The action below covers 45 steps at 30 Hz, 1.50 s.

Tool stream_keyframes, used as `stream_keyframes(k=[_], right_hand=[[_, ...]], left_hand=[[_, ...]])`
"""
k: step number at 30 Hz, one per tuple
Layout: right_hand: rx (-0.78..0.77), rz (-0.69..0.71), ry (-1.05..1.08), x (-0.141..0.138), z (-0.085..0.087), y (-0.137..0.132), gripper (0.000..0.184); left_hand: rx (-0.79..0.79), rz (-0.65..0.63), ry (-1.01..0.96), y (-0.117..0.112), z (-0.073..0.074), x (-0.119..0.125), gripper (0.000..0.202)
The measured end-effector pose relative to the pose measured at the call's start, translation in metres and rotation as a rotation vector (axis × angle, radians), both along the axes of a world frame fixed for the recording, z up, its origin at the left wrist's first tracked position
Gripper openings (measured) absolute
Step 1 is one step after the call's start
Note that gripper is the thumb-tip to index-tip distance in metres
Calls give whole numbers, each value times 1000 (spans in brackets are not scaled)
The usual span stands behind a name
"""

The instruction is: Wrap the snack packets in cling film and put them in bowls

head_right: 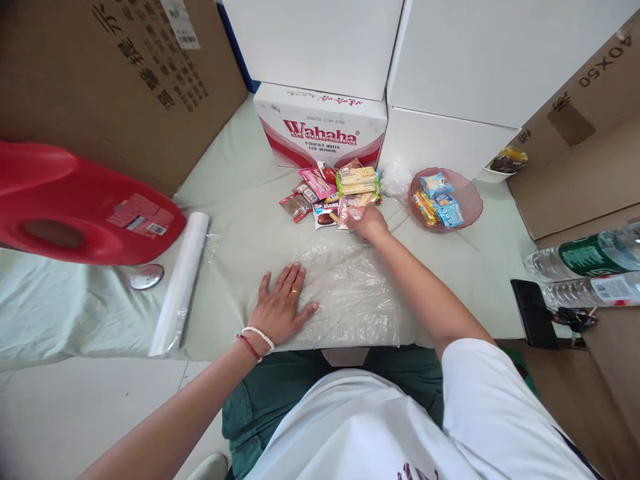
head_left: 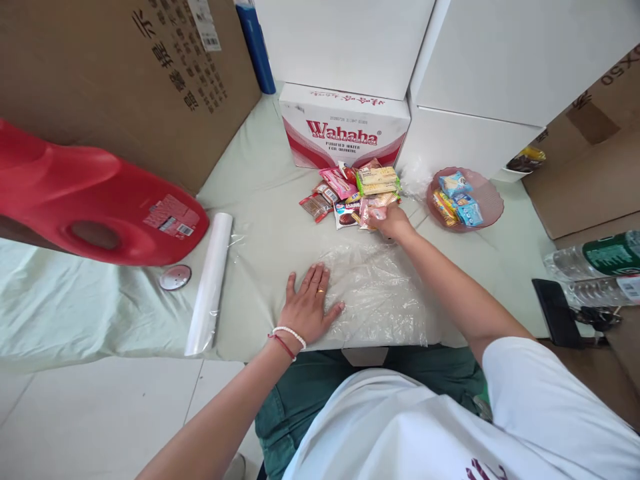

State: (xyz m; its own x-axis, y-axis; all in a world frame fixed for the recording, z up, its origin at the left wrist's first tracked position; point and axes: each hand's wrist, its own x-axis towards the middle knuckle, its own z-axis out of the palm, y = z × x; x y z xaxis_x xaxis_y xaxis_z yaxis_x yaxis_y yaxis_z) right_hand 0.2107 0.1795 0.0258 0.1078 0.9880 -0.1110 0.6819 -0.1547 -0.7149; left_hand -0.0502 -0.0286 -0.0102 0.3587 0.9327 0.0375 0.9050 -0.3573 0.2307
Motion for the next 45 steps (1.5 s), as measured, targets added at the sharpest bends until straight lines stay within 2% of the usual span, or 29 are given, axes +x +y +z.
stream_keyframes(k=[2,4,7,10,13,15,17,20,22,24,26,29,31,33,38,41,45], right_hand=[[-36,-63,-86,-17,-4,1,64],[-47,-127,-104,-21,-6,-1,62],[26,-152,-34,-2,0,-9,49],[192,-82,-66,27,24,-31,43],[362,146,-264,40,54,-69,49],[429,356,-441,36,64,-100,43],[458,569,-615,25,62,-129,30],[451,846,-764,10,45,-168,32],[433,1003,-750,9,36,-189,33],[377,1109,-665,14,36,-202,39],[259,1119,-530,24,43,-206,49],[77,961,-338,31,56,-198,56],[59,859,-284,26,59,-190,58],[100,825,-302,12,55,-184,59],[138,900,-547,-25,31,-185,60],[138,923,-609,-24,24,-187,61],[134,907,-636,-12,22,-187,64]], left_hand=[[-4,4,3,0,0,0,81],[-7,6,5,0,0,1,82],[-2,7,2,0,0,1,83],[6,11,-10,0,0,1,83],[7,10,-16,0,-1,1,83],[7,5,-17,0,-1,2,83],[8,6,-20,0,-2,2,84],[13,19,-30,-1,-3,2,84],[15,23,-31,-1,-4,2,84],[16,21,-25,-1,-4,2,85],[15,21,-17,-1,-3,2,85],[12,25,5,-1,0,3,83],[12,25,28,-1,1,3,82],[14,22,48,-1,2,4,82],[20,21,59,-2,1,3,82],[29,20,40,-2,0,3,82],[36,26,16,-2,-3,3,82]])
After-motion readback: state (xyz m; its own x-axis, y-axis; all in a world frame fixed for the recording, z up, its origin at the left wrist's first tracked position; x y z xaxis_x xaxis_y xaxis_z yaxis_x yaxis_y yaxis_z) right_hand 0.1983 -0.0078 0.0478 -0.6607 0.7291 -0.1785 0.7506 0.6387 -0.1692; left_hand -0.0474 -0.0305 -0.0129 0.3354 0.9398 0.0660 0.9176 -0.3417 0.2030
